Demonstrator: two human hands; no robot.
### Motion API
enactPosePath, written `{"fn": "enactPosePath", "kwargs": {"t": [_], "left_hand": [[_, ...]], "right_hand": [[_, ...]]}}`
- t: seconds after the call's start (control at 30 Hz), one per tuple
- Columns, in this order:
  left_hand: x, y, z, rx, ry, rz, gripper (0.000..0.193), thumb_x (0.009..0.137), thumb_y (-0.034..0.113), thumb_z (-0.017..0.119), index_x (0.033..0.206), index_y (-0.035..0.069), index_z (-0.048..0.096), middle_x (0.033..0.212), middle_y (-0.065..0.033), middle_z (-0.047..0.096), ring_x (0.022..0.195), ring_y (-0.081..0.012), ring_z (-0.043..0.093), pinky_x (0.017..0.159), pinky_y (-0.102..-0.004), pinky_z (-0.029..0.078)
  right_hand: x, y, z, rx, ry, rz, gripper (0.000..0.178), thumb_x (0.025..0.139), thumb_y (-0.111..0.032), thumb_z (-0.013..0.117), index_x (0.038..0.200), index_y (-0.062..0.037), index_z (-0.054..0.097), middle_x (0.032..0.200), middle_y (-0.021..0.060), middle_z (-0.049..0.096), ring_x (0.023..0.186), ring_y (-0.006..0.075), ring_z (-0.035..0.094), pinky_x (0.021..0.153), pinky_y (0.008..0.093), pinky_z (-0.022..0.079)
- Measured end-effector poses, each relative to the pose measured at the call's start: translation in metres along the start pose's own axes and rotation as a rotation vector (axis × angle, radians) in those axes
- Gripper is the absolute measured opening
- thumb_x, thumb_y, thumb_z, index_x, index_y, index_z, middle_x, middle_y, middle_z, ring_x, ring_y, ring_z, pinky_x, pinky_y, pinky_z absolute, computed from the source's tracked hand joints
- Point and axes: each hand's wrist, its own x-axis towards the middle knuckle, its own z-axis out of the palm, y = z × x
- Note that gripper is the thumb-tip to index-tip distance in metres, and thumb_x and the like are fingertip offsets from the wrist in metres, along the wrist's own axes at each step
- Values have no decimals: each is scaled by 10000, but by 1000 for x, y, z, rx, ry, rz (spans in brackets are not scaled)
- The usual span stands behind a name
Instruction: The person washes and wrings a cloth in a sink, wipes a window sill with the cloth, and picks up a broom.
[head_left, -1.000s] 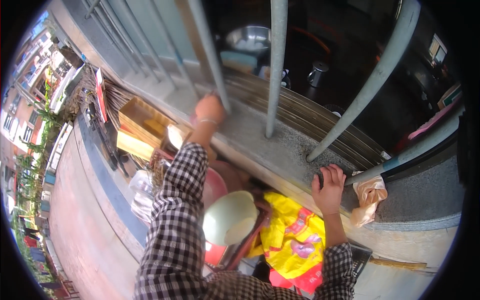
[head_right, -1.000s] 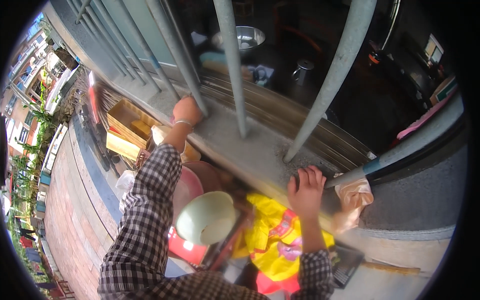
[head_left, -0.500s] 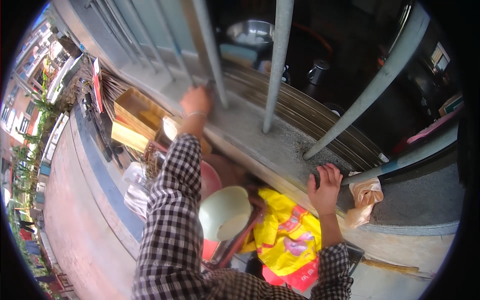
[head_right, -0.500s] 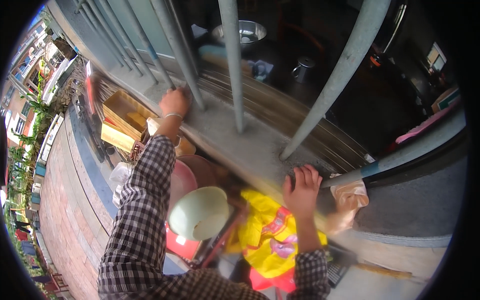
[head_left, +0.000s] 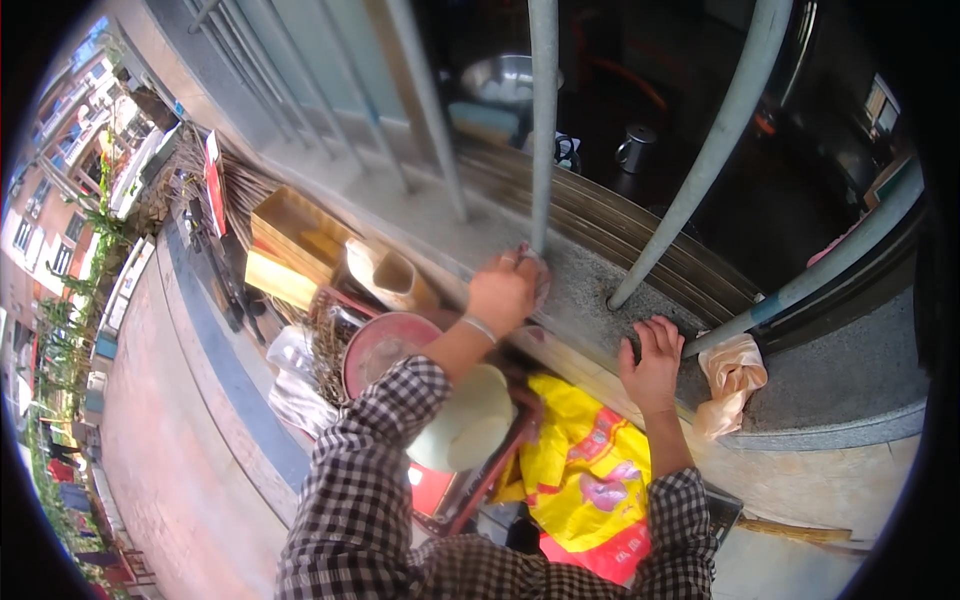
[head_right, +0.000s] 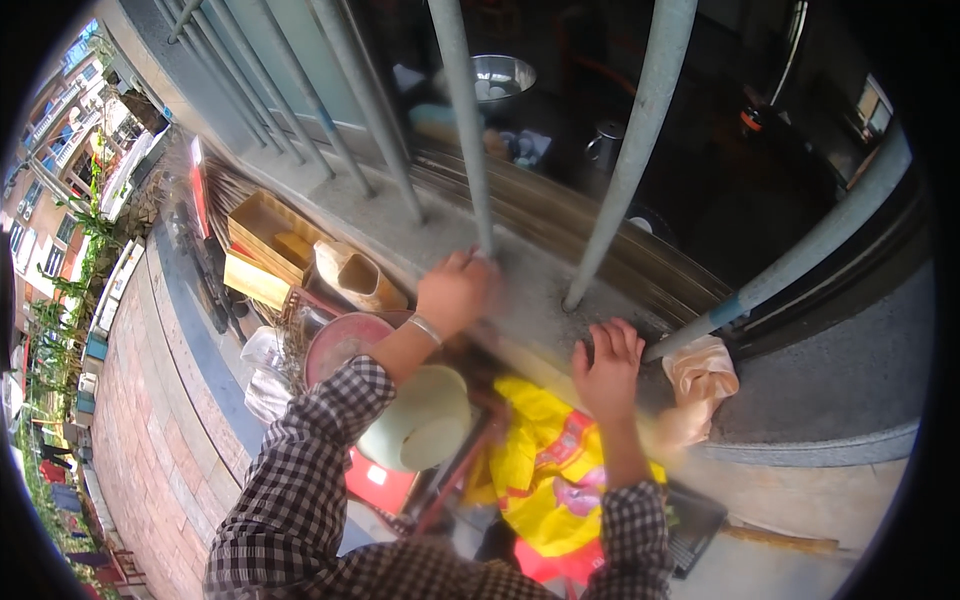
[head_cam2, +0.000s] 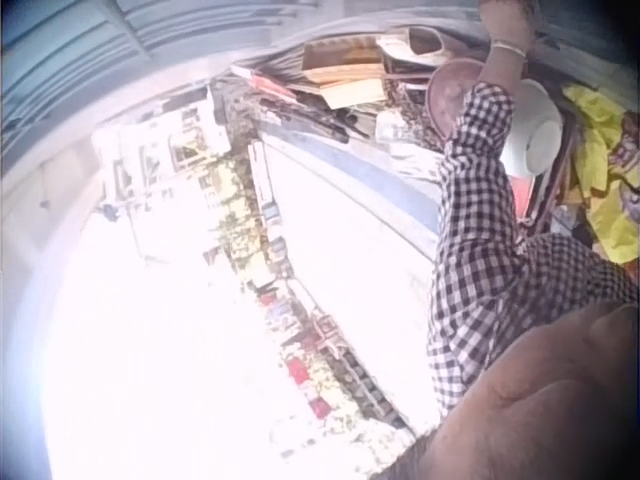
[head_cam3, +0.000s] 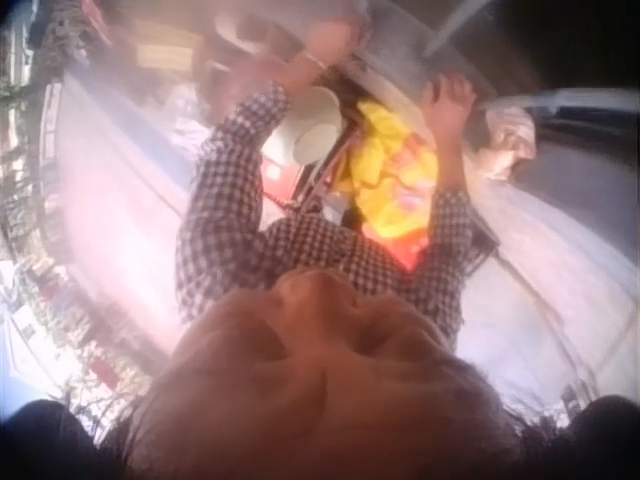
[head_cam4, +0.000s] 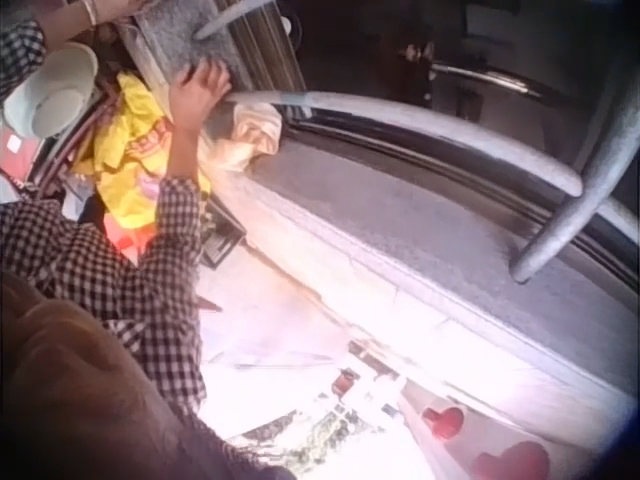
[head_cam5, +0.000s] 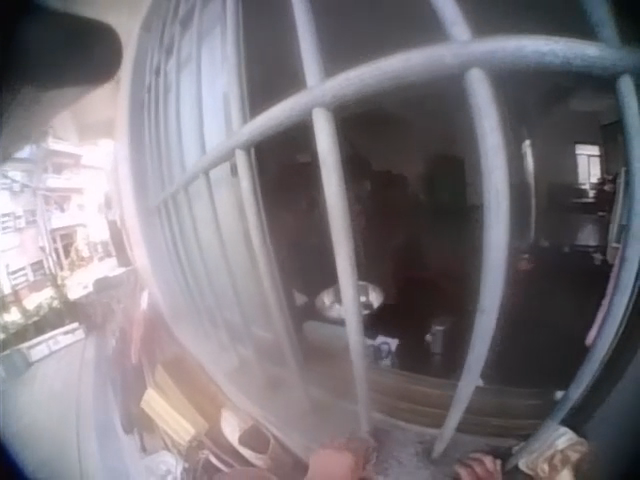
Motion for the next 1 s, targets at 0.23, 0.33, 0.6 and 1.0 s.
{"fn": "enactPosePath", "kwargs": {"t": [0.23, 0.33, 0.6, 1.0], "left_hand": [[35, -80, -35, 175, -184, -380, 314, 863, 378, 554, 1024, 114, 608, 947, -164, 653, 896, -342, 623, 762, -449, 520], [51, -71, -8, 244, -108, -339, 286, 836, 350, 592, 987, 107, 602, 938, -160, 650, 893, -349, 619, 747, -474, 513], [-6, -11, 25, 229, -126, 220, 268, 905, 194, 524, 1100, 41, 627, 1054, -168, 649, 972, -336, 624, 853, -426, 495], [24, -38, 53, 118, -260, 303, 369, 936, 176, 483, 1256, 9, 558, 1208, -205, 593, 1055, -361, 586, 884, -396, 475]], "right_hand": [[7, -14, 19, 61, 1, 21, 235, 741, -148, 674, 931, -18, 630, 1022, 134, 618, 1089, 304, 526, 919, 462, 403], [5, 0, 0, -43, 17, 62, 239, 736, -151, 674, 932, -20, 631, 1011, 134, 617, 1077, 302, 529, 905, 460, 410], [17, -33, 57, 14, 84, 82, 286, 747, -261, 592, 874, -5, 612, 957, 158, 554, 1073, 332, 442, 997, 473, 316], [-16, 38, 88, 909, 73, 308, 341, 728, -244, 579, 960, 0, 632, 1061, 171, 585, 1149, 373, 438, 1104, 530, 213]]}}
